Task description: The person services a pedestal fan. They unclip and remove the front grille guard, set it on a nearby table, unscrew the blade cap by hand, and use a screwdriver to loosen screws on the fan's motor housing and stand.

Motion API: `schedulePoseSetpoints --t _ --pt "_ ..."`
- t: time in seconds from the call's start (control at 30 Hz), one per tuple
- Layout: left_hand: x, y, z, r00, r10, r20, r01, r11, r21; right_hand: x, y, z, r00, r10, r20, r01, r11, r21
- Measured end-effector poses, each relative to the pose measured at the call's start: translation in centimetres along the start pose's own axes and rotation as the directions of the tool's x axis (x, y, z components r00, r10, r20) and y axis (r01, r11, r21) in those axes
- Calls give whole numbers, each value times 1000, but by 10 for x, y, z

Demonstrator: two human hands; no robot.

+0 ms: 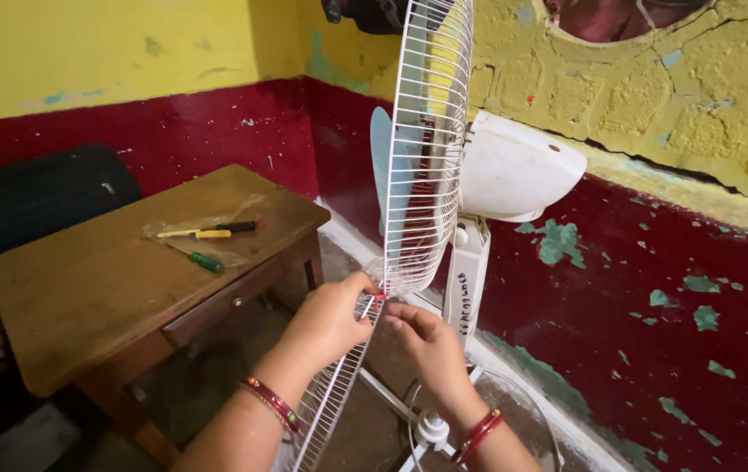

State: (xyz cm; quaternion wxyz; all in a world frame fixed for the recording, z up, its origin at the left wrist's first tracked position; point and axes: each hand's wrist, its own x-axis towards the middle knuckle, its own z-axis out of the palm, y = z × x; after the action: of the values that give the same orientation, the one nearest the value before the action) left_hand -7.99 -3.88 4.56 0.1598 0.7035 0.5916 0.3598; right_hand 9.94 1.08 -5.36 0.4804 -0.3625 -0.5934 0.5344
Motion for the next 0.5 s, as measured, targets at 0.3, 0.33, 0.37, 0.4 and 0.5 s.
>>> schedulePoseSetpoints --t 0.3,0.33,0.37,0.4,0.5 --pt "-6 -1 0 1000 -20 6 20 999 -27 -1 0 38 967 251 49 -225 743 631" --pt "-7 -3 0 1000 -21 5 21 999 -33 0 -2 42 965 259 47 -227 731 643" --pt "-6 -3 1 1000 -1 -8 1 999 -50 0 -3 45 964 259 56 -238 750 617" --pt "-6 -4 1 1000 18 -22 -20 997 -68 1 -3 47 963 260 66 -248 770 588" --pt "-6 -4 0 1000 8 -2 -8 999 -42 2 0 50 959 281 20 -245 798 550"
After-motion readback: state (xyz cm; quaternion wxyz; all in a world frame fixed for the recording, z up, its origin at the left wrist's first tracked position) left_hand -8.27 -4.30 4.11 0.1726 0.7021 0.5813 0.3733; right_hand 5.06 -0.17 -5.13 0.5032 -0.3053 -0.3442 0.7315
